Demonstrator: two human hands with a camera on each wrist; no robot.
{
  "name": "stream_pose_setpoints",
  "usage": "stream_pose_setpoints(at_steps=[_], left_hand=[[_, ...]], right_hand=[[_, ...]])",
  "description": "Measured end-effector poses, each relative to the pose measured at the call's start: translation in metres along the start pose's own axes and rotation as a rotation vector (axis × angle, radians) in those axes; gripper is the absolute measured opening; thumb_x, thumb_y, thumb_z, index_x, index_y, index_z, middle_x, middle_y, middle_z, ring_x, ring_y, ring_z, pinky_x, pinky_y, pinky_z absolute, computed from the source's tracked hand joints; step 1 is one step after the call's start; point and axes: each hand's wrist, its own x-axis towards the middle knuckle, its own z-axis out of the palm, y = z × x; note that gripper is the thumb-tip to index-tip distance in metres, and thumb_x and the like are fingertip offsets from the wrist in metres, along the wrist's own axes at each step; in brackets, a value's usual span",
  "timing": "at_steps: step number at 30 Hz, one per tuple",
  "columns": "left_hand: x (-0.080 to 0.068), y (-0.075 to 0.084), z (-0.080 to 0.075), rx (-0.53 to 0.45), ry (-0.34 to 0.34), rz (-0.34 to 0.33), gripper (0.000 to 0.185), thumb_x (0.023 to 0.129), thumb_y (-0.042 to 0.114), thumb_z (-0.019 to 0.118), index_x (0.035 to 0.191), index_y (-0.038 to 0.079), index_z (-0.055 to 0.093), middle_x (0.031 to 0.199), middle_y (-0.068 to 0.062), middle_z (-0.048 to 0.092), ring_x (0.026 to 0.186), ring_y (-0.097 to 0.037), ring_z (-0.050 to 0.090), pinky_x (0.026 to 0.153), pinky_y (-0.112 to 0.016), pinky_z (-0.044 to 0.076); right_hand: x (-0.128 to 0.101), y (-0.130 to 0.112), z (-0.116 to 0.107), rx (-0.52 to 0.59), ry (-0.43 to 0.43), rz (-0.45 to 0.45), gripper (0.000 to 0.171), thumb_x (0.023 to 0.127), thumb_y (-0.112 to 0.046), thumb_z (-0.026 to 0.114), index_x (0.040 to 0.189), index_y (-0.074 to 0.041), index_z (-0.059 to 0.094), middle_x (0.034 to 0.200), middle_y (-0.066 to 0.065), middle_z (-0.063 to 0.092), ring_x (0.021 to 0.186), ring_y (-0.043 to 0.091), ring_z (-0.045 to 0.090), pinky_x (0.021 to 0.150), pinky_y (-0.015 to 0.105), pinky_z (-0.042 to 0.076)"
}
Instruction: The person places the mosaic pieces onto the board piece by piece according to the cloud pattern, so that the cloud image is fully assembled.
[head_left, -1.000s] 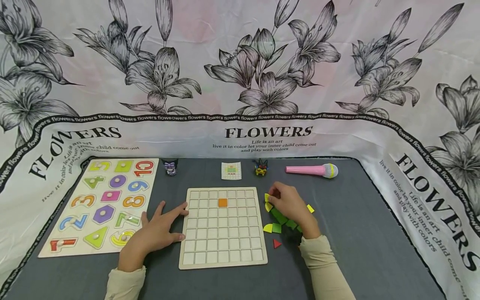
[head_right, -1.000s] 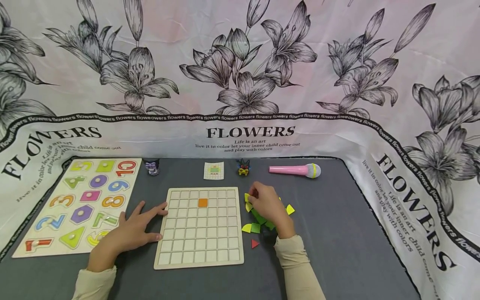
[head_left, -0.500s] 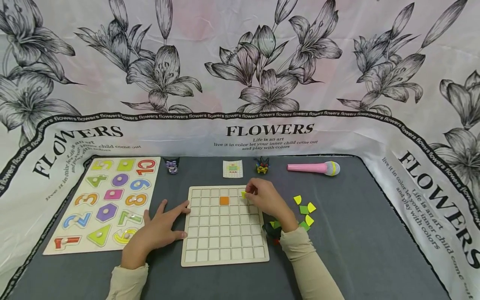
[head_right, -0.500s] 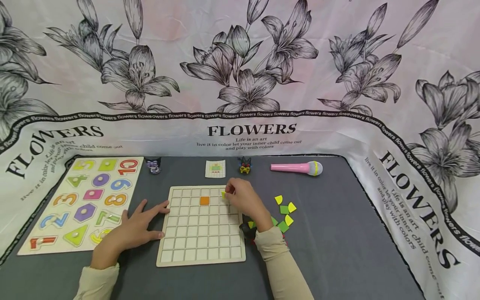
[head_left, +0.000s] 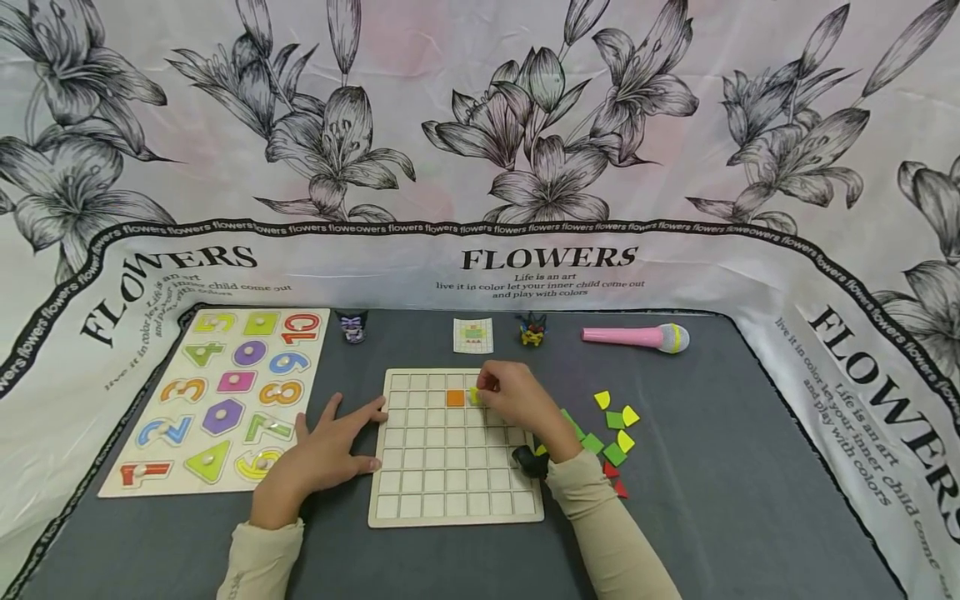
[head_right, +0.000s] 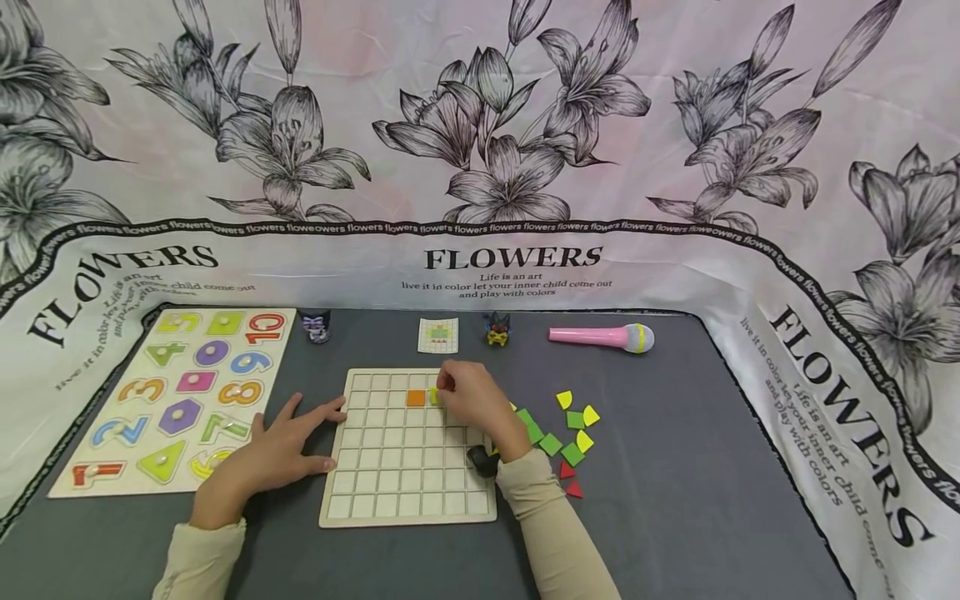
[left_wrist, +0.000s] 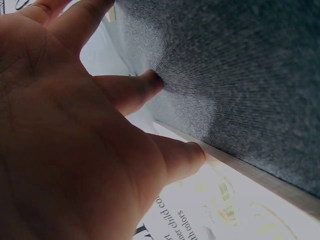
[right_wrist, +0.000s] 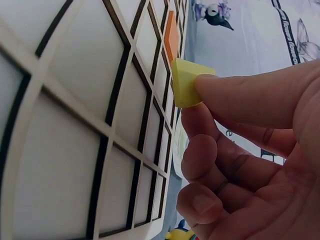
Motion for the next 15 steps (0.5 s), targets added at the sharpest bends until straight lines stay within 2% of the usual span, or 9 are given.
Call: stream_pose_setpoints(at_steps=[15], left_hand=[[0.0007,-0.0006,0.0005,-0.009,0.002,0.000,0.083,0.088,0.020,0.090,0.161,0.014,0.050,0.155,-0.011,0.059,0.157,-0.058,0.011,0.108,-0.090,-0.002]], right_hand=[[0.0045,-0.0027,0.0094,-0.064,-0.022,0.019,0.016,0.098,-0.001,0.075,0.086,-0.010,0.069,0.080,-0.002,0.064,0.072,0.014,0.057,0.067,0.034,0.051]])
